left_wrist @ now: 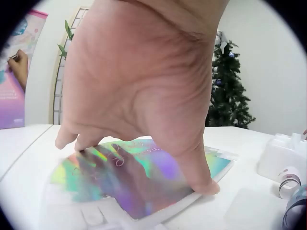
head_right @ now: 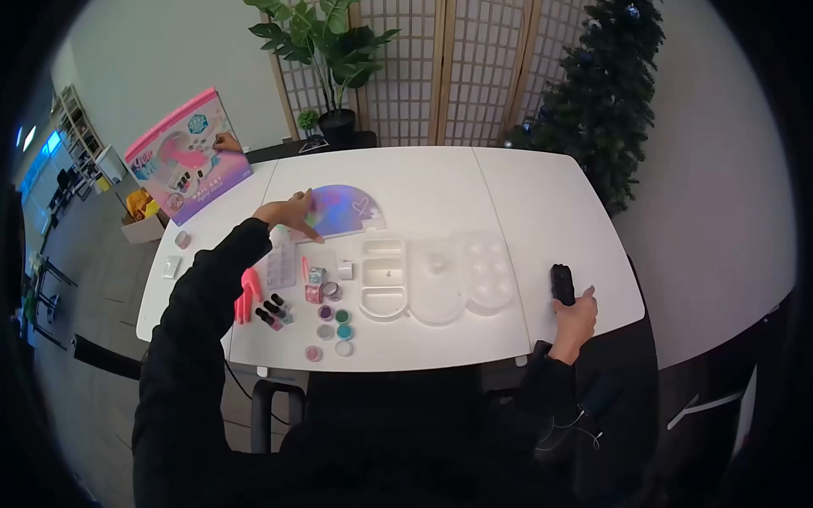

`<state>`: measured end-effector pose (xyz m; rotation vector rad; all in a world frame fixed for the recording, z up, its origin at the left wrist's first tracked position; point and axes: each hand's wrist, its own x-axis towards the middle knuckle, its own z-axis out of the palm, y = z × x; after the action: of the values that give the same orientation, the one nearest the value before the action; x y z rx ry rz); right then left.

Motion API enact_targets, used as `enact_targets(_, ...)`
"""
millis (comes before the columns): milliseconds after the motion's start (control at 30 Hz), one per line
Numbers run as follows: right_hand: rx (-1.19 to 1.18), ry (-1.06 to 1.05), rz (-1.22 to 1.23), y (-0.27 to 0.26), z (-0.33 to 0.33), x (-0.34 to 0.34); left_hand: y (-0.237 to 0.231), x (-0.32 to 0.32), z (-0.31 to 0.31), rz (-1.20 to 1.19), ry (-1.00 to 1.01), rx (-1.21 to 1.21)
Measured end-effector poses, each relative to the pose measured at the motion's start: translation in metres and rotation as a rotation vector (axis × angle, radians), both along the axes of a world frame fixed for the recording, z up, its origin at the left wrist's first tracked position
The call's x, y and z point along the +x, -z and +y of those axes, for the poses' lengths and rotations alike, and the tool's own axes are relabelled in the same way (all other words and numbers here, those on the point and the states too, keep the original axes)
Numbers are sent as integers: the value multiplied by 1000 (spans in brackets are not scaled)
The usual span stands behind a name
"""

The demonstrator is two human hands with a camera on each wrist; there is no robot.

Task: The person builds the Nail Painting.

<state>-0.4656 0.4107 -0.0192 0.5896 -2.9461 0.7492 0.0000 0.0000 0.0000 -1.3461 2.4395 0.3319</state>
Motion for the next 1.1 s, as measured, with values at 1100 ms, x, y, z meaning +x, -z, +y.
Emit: enact_targets(1100, 74, -687, 136, -8, -58, 128, -93, -167, 89, 788, 595, -52)
